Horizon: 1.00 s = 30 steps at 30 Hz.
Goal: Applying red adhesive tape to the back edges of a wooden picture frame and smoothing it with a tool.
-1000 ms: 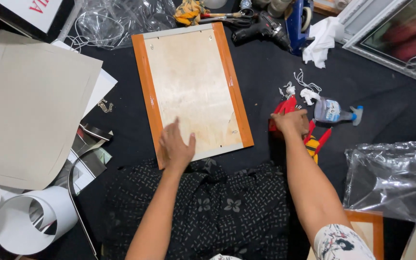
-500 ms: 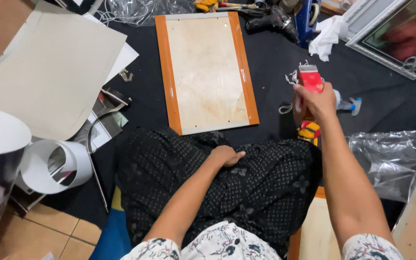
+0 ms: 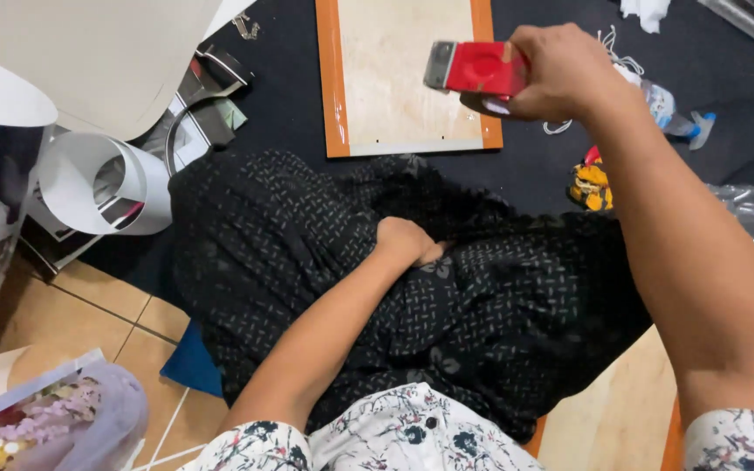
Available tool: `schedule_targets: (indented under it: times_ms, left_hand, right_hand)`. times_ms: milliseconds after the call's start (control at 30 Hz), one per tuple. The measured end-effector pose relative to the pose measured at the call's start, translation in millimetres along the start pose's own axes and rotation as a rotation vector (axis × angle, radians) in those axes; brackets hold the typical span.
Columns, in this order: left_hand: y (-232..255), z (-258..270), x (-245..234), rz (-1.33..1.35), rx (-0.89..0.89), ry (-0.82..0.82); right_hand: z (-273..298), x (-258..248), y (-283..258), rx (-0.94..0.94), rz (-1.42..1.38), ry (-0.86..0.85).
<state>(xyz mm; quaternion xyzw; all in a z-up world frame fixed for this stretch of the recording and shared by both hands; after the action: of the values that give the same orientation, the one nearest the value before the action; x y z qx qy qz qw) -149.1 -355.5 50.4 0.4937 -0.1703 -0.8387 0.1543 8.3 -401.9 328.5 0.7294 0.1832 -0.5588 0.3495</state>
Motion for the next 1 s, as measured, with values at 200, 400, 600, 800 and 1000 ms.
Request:
schedule_targets:
  times_ms: [200, 400, 600, 800, 1000]
  left_hand:
    - [-30, -21, -23, 0.253, 0.052, 0.211]
    - [-37, -92, 37, -0.08, -0.061, -0.152]
    - [-67, -134, 128, 0.524, 0.022, -0.378]
    - [-28, -59, -42, 0.416, 0.0, -0.115]
    - [-82, 14, -193, 1.446, -0.072, 0.48]
  right_hand:
    - [10, 34, 17, 0.187, -0.389, 0.068]
    - [18, 61, 21, 0.459, -0.756, 0.046]
    - [15, 57, 6, 0.332, -0.894, 0.026]
    - [19, 105, 1, 0.291, -1.173, 0.027]
    - [21, 129, -1, 0.185, -1.067, -0.063]
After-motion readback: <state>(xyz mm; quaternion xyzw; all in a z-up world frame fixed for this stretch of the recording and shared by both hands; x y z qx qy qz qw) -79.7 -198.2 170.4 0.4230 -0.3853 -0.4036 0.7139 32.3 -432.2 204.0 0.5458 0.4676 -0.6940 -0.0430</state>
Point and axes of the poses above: each hand's wrist, its own z-axis away from the middle knuckle, its own x-axis out of the palm, y = z × x, the point moved 10 cm from there along -z, towards the middle knuckle, and after that the axes turned 11 degrees about z, right-handed, at the moved point
